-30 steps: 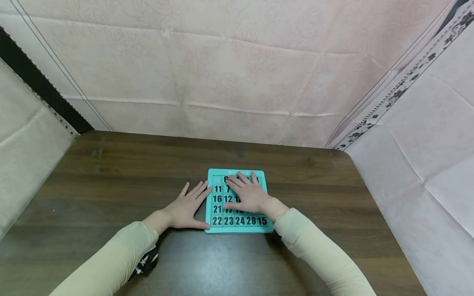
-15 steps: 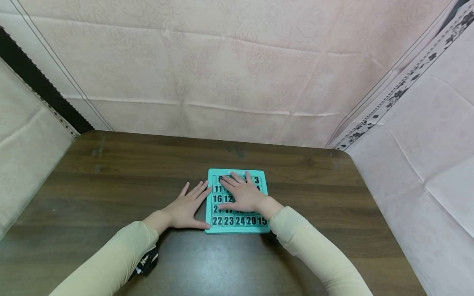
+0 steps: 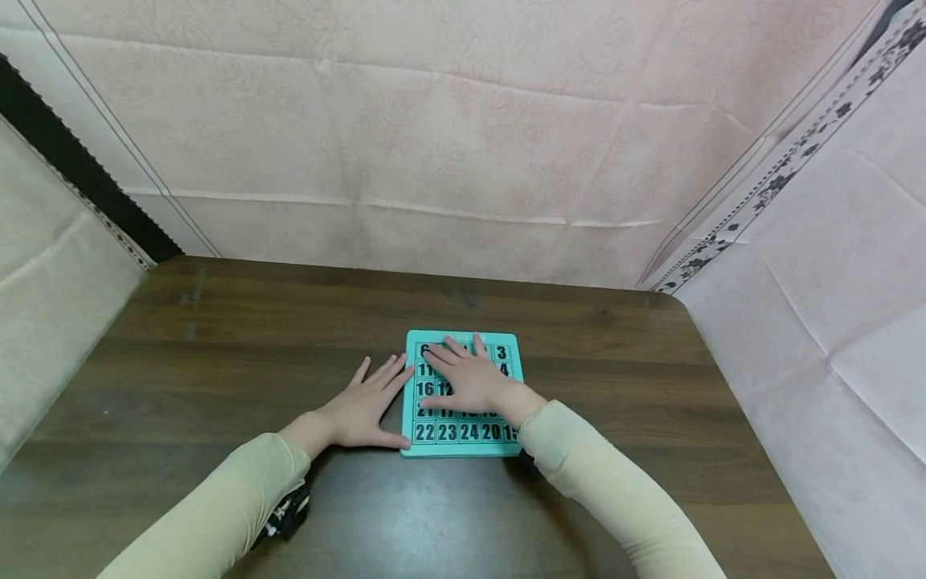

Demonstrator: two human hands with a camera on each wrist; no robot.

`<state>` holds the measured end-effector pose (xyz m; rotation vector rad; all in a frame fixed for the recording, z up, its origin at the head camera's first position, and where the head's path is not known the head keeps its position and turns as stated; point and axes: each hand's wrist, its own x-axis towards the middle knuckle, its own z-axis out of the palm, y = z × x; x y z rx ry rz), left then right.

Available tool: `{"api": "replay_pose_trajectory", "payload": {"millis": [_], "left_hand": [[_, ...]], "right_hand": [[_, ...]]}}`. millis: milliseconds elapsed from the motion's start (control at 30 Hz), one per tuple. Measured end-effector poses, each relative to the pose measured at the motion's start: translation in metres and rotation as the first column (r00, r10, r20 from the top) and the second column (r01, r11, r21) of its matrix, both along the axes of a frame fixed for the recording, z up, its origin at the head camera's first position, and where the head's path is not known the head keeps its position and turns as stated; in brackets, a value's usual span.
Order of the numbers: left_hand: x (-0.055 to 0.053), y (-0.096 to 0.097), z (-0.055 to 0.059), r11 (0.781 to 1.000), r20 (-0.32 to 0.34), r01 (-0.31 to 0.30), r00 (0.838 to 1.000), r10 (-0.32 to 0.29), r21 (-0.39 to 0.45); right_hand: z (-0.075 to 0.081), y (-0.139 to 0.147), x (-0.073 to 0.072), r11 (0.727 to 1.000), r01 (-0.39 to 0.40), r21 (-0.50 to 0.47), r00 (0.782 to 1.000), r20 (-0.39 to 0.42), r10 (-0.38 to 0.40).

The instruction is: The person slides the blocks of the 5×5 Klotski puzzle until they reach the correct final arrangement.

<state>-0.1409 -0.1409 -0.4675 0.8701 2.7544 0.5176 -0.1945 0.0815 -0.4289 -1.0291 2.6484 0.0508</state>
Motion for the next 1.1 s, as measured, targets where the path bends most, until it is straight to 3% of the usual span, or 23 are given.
{"api": "replay_pose_trajectory", "payload": {"millis": [333, 600, 1100], "left_hand": [[-0.001, 0.002, 0.0, 1.0, 0.007, -0.007, 1.0, 0.007, -0.006], [-0.001, 0.001, 0.001, 1.0, -0.007, -0.011, 1.0, 0.011, 0.0], [0.0, 0.002, 0.003, 1.0, 0.008, -0.01, 1.0, 0.01, -0.01]], "right_hand": [[-0.001, 0.028, -0.004, 0.997, 0.069, -0.044, 0.997, -0.028, -0.07], [-0.003, 0.051, -0.001, 0.994, 0.098, -0.049, 0.995, -0.001, -0.098], [-0.004, 0.041, 0.002, 0.996, 0.074, -0.052, 0.997, -0.013, -0.075]]}}
